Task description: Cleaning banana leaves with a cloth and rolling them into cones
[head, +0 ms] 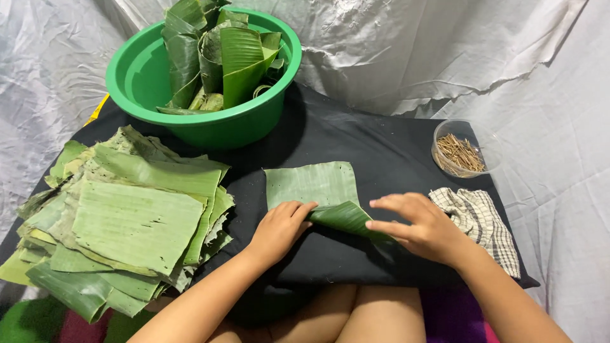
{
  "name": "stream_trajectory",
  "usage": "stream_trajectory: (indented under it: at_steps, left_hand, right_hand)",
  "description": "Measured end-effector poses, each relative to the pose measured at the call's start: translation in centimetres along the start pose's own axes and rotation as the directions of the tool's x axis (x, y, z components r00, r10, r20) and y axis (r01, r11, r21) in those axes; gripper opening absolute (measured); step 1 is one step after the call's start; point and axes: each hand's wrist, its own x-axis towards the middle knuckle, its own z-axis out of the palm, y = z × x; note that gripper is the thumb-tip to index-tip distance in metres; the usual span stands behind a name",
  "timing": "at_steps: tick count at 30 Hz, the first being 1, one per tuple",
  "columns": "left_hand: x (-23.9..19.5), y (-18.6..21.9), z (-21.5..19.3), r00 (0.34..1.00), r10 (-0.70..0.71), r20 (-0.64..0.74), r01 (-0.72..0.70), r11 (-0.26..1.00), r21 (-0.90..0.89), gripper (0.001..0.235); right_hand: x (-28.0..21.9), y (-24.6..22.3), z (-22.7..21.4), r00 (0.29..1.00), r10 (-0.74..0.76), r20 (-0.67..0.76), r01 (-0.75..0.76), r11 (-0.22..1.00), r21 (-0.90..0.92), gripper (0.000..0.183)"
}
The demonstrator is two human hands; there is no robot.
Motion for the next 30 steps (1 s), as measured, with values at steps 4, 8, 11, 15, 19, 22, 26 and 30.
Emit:
stream_trajectory:
  at_steps: [4, 8, 11, 15, 19, 22, 26, 30]
  left_hand:
    - [0.6, 0.7, -1.2, 0.999, -0.030, 0.029, 0.031, 0.999, -0.022, 0.040]
    - [1.0, 1.1, -2.9, 0.984, -0.084, 0.159, 0.134, 0.932, -0.337, 0.040]
    - [1.1, 0.9, -2.6, 0.980, -0.129, 0.149, 0.178, 0.903, -0.391, 0.035]
    - [1.0, 0.3, -1.9, 0.973, -0.196, 0.123, 0.230, 0.880, -0.416, 0.029]
    - [1.2, 0.1, -2.0, 0.972, -0.215, 0.099, 0.236, 0.853, -0.465, 0.027]
    - [1.2, -0.2, -1.2, 0.980, -0.189, 0.058, 0.197, 0.903, -0.382, 0.025]
    - [0.9, 0.2, -2.0, 0.981, -0.194, 0.004, 0.187, 0.941, -0.283, 0.025]
    - [0.6, 0.2, -1.9, 0.991, -0.125, -0.049, 0.120, 0.988, -0.099, 0.036]
  right_hand:
    - [0.8, -1.0, -0.9, 0.997, -0.062, -0.036, 0.061, 0.998, -0.025, 0.039]
    - [0.9, -0.8, -0.4, 0.998, 0.035, -0.059, -0.025, 0.987, 0.159, 0.027]
    - [1.1, 0.5, 1.1, 0.986, 0.159, -0.059, -0.128, 0.926, 0.354, 0.020]
    - [3.8, 2.1, 1.9, 0.954, 0.294, -0.061, -0.213, 0.808, 0.549, 0.024]
    - [5.3, 3.6, 2.6, 0.971, 0.234, 0.043, -0.224, 0.840, 0.495, 0.042]
    - [5.5, 4.9, 3.5, 0.970, 0.173, 0.171, -0.204, 0.960, 0.190, 0.042]
    - [6.1, 4.2, 3.8, 0.961, 0.129, 0.244, -0.139, 0.990, 0.026, 0.052]
    - [6.2, 3.7, 5.1, 0.873, 0.160, 0.461, -0.186, 0.983, 0.011, 0.078]
